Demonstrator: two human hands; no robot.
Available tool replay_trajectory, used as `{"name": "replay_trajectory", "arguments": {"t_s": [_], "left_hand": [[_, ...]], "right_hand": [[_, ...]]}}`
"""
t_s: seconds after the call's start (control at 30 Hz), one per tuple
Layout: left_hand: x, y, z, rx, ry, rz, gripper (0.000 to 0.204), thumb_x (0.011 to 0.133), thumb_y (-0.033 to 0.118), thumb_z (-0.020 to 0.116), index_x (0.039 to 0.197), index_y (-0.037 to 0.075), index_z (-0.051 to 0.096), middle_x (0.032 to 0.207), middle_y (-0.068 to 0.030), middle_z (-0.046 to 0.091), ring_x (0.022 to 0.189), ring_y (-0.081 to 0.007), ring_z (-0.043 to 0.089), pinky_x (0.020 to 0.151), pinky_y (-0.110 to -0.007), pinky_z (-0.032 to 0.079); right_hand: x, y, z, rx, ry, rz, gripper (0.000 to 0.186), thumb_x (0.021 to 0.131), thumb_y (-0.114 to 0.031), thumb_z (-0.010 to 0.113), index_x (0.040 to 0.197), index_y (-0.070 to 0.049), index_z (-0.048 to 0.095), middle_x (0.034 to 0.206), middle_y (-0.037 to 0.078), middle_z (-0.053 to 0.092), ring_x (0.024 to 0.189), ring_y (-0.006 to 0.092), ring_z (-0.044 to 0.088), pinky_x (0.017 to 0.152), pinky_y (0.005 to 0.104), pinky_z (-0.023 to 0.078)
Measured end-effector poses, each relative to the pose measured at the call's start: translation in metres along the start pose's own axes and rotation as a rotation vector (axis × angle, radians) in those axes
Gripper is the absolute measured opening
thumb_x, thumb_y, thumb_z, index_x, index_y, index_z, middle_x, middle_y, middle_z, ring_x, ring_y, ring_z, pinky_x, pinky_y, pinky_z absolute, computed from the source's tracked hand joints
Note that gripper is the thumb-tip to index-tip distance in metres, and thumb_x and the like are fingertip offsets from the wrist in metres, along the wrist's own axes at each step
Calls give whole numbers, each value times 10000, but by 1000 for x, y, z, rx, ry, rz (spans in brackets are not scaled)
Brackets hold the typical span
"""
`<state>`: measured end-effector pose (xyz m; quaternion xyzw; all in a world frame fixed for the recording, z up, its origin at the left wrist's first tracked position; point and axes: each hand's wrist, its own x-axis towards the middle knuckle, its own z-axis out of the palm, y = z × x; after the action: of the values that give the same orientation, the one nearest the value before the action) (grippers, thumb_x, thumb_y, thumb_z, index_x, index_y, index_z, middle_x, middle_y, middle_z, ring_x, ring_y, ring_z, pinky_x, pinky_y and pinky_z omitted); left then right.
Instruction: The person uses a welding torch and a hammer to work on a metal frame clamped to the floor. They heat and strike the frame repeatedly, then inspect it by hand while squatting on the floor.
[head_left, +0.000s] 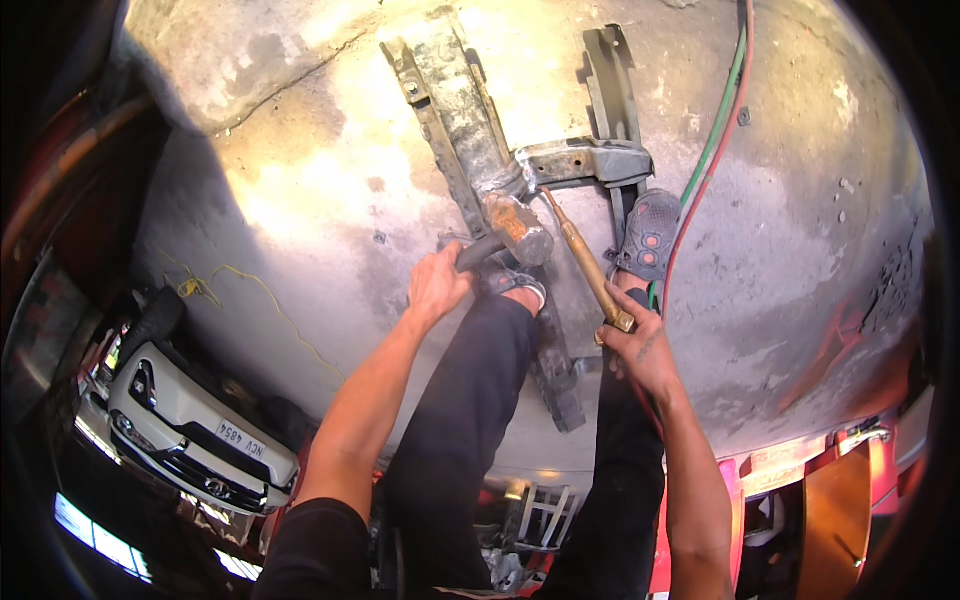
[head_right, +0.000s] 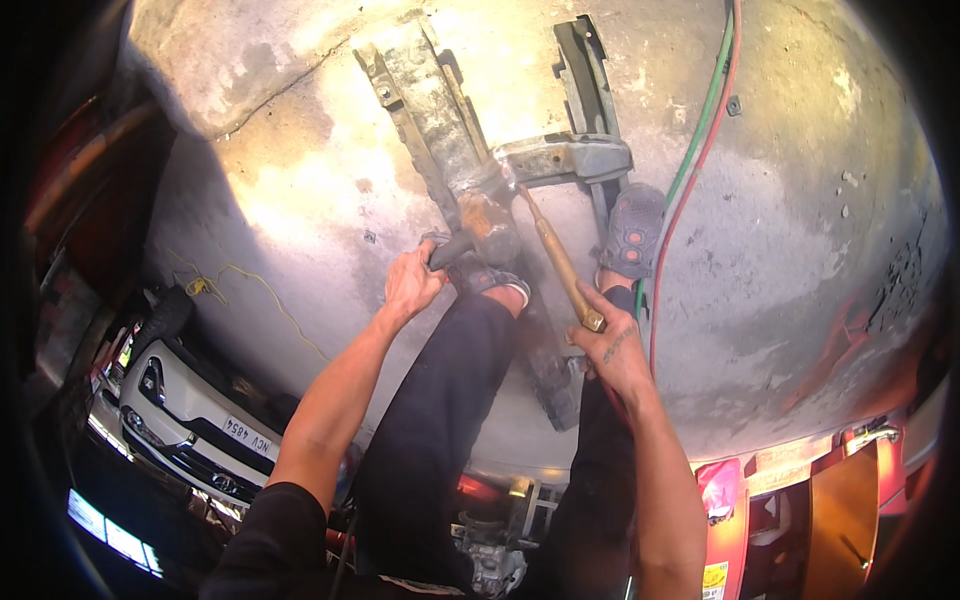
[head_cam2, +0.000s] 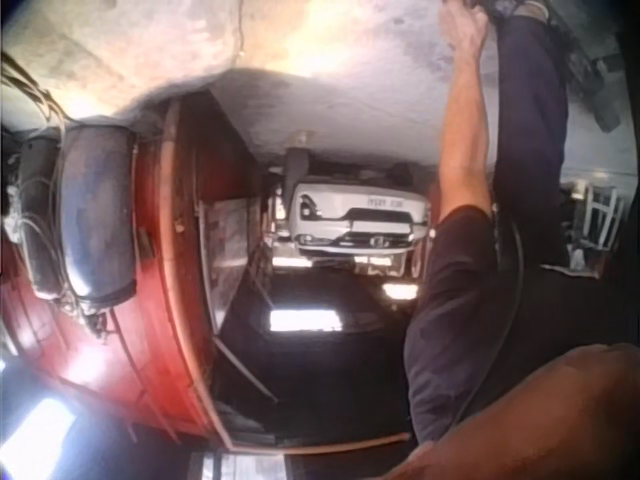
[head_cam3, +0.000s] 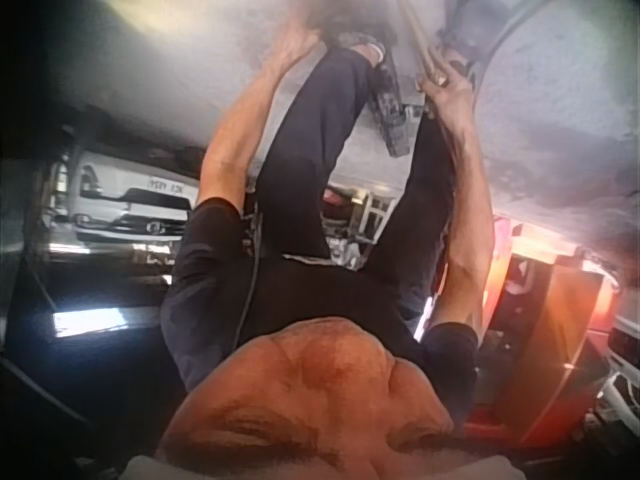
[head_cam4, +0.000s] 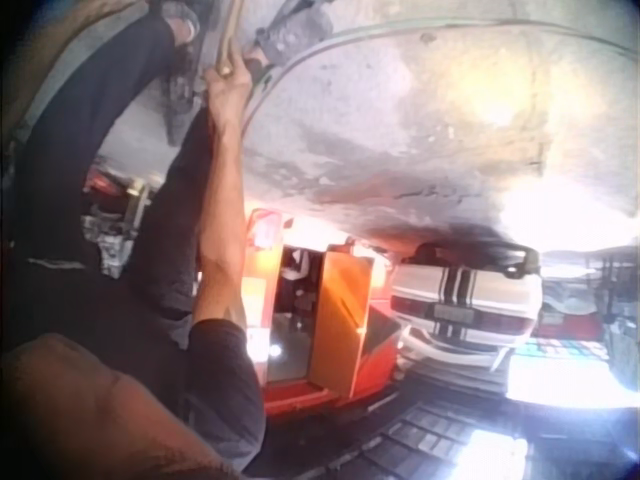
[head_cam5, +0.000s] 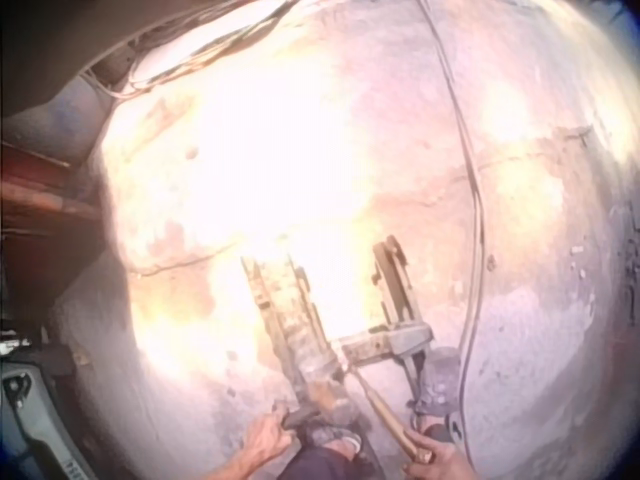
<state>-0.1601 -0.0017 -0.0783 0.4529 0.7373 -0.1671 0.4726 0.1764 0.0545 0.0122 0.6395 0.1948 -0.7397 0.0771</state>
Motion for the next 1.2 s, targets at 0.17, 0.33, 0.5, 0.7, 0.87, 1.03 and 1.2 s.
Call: {"name": "replay_trajectory", "arguments": {"t_s": [0.17,0.33,0.5,0.7,0.87,1.03,1.2], "left_hand": [[4,2,-5,84,-61,28,346,816,229,760,1121,86,676,887,-266,726,921,-491,696,822,-563,525],[4,4,-4,107,-91,10,367,803,213,754,1140,91,677,895,-262,729,934,-489,697,829,-564,531],[7,1,6,100,-78,10,364,777,165,710,1133,92,686,892,-265,730,935,-490,699,829,-570,535],[7,4,6,141,-71,18,346,785,175,696,1122,98,704,884,-265,730,912,-488,703,826,-565,539],[2,10,10,64,-26,-18,322,792,184,679,1098,89,705,878,-274,725,905,-491,701,817,-557,537],[-5,17,17,-64,22,-88,313,791,185,662,1078,67,693,861,-278,715,901,-497,692,802,-543,524],[-5,16,17,-139,16,-132,327,785,170,667,1092,58,690,851,-271,711,893,-492,689,802,-535,516]], "right_hand": [[-3,-5,-1,10,7,14,709,880,-36,706,1566,-82,531,761,47,672,505,118,564,461,299,465],[0,-5,-2,1,-10,38,715,887,-28,703,1575,-88,519,783,46,679,502,116,560,465,294,467],[-1,-6,-3,30,-14,46,716,889,-25,703,1576,-90,517,782,43,678,502,114,559,465,290,467],[-2,-6,-2,18,-3,44,711,890,-24,705,1574,-90,520,779,43,678,500,113,560,463,290,466],[-2,-4,0,20,-2,29,712,890,-28,707,1574,-85,519,780,48,683,492,112,557,458,288,465],[-1,0,-1,24,-2,12,708,894,-30,701,1576,-82,515,795,52,690,492,111,560,456,289,467],[0,-1,0,52,-3,26,706,897,-26,699,1576,-83,515,807,54,691,495,111,562,455,288,467]]}}
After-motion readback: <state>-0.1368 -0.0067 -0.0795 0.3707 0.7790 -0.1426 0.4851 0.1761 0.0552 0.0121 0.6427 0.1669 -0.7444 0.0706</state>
